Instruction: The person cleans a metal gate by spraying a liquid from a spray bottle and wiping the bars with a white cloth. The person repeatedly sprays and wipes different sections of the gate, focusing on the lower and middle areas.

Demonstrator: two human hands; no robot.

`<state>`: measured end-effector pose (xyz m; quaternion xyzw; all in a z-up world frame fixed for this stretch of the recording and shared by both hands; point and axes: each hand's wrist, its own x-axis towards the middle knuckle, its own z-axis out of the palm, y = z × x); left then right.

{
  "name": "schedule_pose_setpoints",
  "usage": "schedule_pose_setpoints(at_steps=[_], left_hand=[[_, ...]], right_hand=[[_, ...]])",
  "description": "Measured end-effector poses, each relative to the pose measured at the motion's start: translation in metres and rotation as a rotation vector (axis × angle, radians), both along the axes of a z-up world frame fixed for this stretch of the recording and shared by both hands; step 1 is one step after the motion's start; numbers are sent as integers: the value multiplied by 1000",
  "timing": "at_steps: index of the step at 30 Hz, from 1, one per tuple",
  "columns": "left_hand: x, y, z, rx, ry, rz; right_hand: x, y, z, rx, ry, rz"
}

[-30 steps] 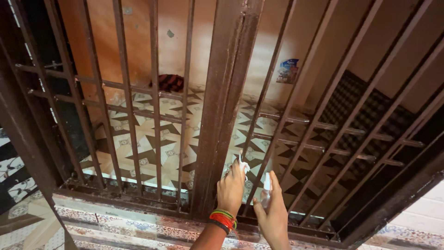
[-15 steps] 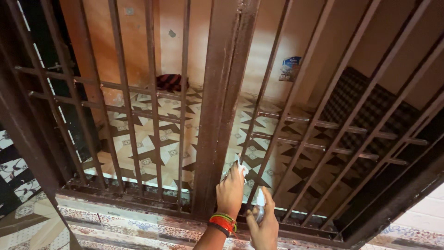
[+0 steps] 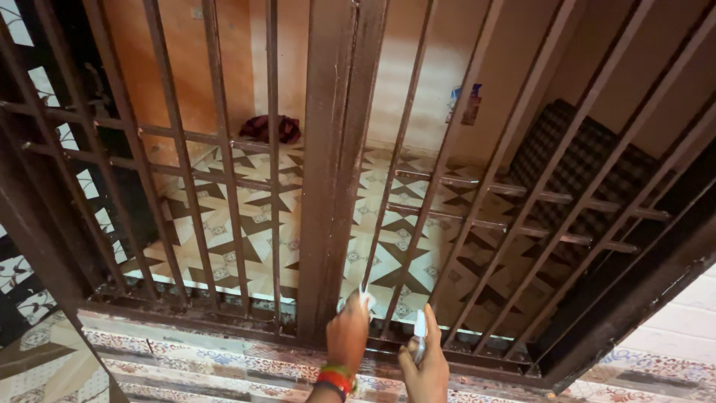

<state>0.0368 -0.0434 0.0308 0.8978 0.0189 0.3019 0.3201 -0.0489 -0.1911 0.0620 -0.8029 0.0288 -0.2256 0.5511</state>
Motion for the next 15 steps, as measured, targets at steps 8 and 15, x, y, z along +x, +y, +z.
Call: schedule_pose_setpoints(at_steps=[8,15], left_hand=[[-5,0,-77,-40,182,13],[-7,-4,-5,-67,60,35]], right_hand=[[3,-14,-8,-69,10,3],[-6,-17,20,-67,1,89]])
